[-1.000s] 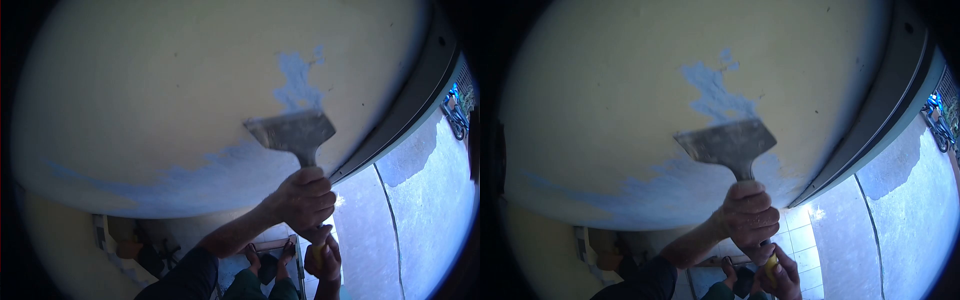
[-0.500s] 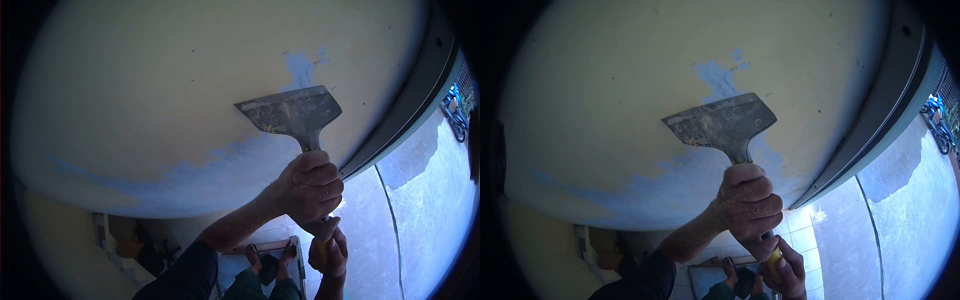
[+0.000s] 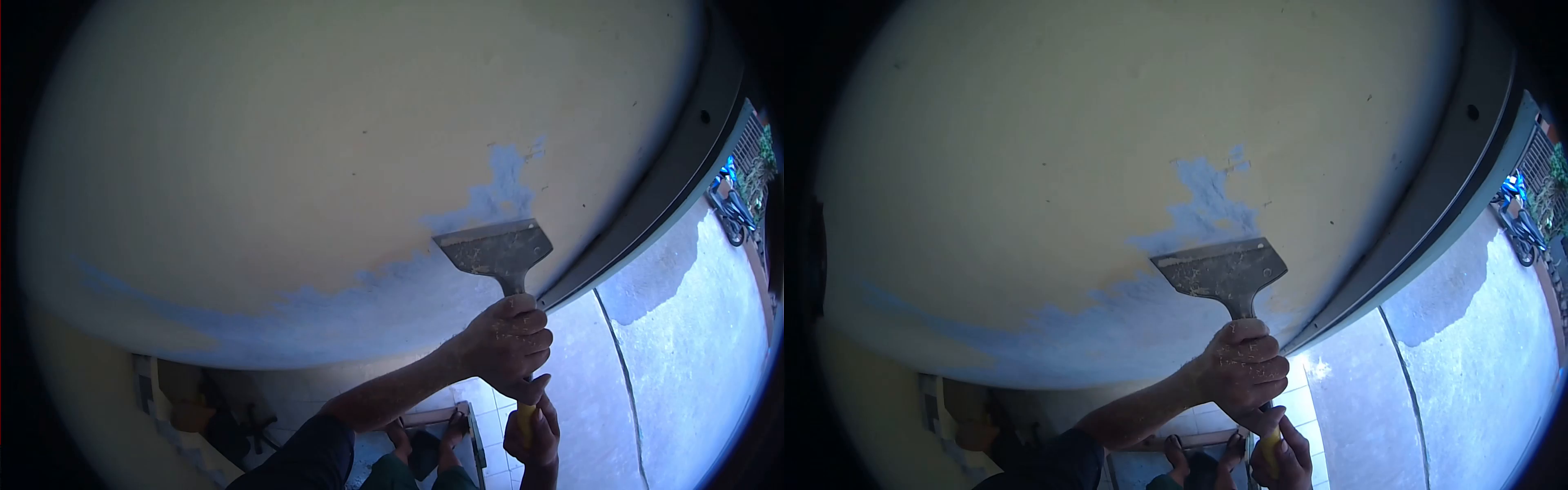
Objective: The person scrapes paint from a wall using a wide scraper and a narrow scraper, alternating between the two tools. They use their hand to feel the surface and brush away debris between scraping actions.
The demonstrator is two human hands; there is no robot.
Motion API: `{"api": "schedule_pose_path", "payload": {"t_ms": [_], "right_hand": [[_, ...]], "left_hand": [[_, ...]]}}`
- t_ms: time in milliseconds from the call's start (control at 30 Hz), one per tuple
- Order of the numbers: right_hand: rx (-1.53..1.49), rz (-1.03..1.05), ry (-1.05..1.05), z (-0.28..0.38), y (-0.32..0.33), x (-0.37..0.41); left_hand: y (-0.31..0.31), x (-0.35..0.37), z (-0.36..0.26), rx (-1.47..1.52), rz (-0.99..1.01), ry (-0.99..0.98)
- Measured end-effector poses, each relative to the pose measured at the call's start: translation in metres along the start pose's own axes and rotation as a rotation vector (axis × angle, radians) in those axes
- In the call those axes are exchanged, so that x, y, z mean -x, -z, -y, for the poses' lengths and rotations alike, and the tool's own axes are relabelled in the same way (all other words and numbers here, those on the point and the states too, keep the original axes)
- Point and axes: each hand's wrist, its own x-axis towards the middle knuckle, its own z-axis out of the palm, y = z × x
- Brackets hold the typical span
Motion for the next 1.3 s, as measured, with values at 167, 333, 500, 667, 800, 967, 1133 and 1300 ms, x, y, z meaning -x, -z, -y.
{"api": "schedule_pose_path", "payload": {"t_ms": [167,333,500,667,800,967,1133,1300], "right_hand": [[-0.137,-0.019,0.013,-0.049,0.033,0.002],[-0.165,-0.038,-0.070,-0.073,0.042,-0.006],[-0.112,-0.048,0.084,-0.062,0.034,-0.023],[-0.132,-0.163,-0.062,-0.048,0.011,0.013],[-0.014,-0.140,0.040,-0.053,0.040,0.003],[-0.058,-0.104,-0.011,-0.054,0.046,0.007],[-0.231,0.036,-0.066,-0.068,0.059,0.000],[-0.272,0.136,-0.019,-0.066,0.052,-0.017]], "left_hand": [[-0.013,0.018,0.006,0.027,0.072,-0.026],[-0.033,0.055,0.005,0.026,0.150,0.040],[-0.015,0.027,0.017,-0.084,0.092,-0.074],[-0.019,0.033,0.000,0.111,0.102,0.059],[-0.033,0.034,0.003,0.019,0.032,0.018],[-0.039,0.044,-0.001,0.004,0.031,0.031],[-0.040,0.051,-0.001,-0.078,0.072,0.077],[-0.026,0.035,0.008,-0.142,0.075,0.004]]}}
